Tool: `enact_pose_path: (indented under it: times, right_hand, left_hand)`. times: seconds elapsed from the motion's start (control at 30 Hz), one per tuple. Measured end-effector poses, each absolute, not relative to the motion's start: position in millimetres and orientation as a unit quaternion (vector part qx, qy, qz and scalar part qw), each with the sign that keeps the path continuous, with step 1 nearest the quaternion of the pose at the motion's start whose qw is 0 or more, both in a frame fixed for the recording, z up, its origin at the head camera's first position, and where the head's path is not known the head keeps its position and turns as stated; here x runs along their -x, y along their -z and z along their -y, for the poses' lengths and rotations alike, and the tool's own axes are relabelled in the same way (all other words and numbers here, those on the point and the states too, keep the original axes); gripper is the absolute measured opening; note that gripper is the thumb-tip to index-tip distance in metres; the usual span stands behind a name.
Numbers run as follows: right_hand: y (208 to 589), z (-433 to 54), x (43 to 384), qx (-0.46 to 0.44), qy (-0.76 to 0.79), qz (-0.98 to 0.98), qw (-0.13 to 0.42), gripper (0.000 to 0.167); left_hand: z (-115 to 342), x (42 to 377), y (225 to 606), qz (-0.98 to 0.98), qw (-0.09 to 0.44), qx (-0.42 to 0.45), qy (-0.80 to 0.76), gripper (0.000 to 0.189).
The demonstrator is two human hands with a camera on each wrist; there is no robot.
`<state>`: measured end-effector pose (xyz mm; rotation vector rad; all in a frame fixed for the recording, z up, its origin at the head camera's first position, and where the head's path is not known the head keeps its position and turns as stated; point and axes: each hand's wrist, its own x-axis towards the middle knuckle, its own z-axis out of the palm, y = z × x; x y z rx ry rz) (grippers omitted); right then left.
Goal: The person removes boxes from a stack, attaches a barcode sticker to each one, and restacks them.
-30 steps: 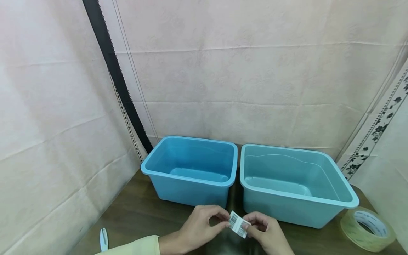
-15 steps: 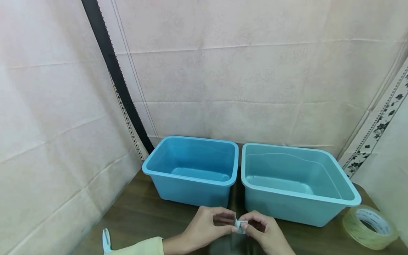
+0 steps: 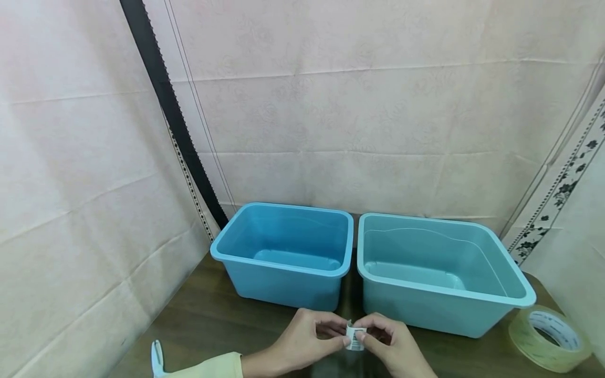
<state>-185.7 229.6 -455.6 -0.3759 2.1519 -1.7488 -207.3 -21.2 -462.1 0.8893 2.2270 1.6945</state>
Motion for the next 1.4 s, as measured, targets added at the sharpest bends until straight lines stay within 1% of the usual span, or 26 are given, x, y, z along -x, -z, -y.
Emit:
enact_pose_path:
  times: [0.3, 0.57, 0.83, 1.0, 1.13, 1.3, 1.4]
  right_hand:
    - [454.2, -231.7, 183.7, 0.132, 0.606, -0.767, 0.164, 0.032]
    - [454.9, -230.0, 182.2, 0.125, 0.596, -0.777, 0.161, 0.032]
    - [455.1, -228.2, 178.6, 0.122, 0.59, -0.785, 0.143, 0.032]
    - [454.8, -224.3, 176.4, 0.09, 0.591, -0.791, 0.132, 0.033]
    - [455.4, -224.8, 176.5, 0.076, 0.588, -0.796, 0.126, 0.033]
    - [457.7, -228.2, 177.7, 0.087, 0.592, -0.792, 0.117, 0.032]
    - [459.6, -230.0, 178.2, 0.089, 0.6, -0.787, 0.114, 0.032]
  left_hand:
    - [22.2, 204.6, 457.2, -0.76, 0.109, -0.282, -0.575, 0.027]
    - [20.5, 203.9, 457.9, -0.767, 0.099, -0.288, -0.564, 0.023]
    - [18.2, 202.5, 459.4, -0.769, 0.094, -0.298, -0.558, 0.026]
    - [16.7, 203.2, 459.8, -0.772, 0.086, -0.306, -0.551, 0.026]
    - [18.1, 204.6, 460.2, -0.767, 0.088, -0.307, -0.556, 0.026]
    - [22.3, 205.8, 462.1, -0.758, 0.092, -0.302, -0.57, 0.027]
    - [24.5, 205.7, 463.0, -0.745, 0.097, -0.292, -0.591, 0.025]
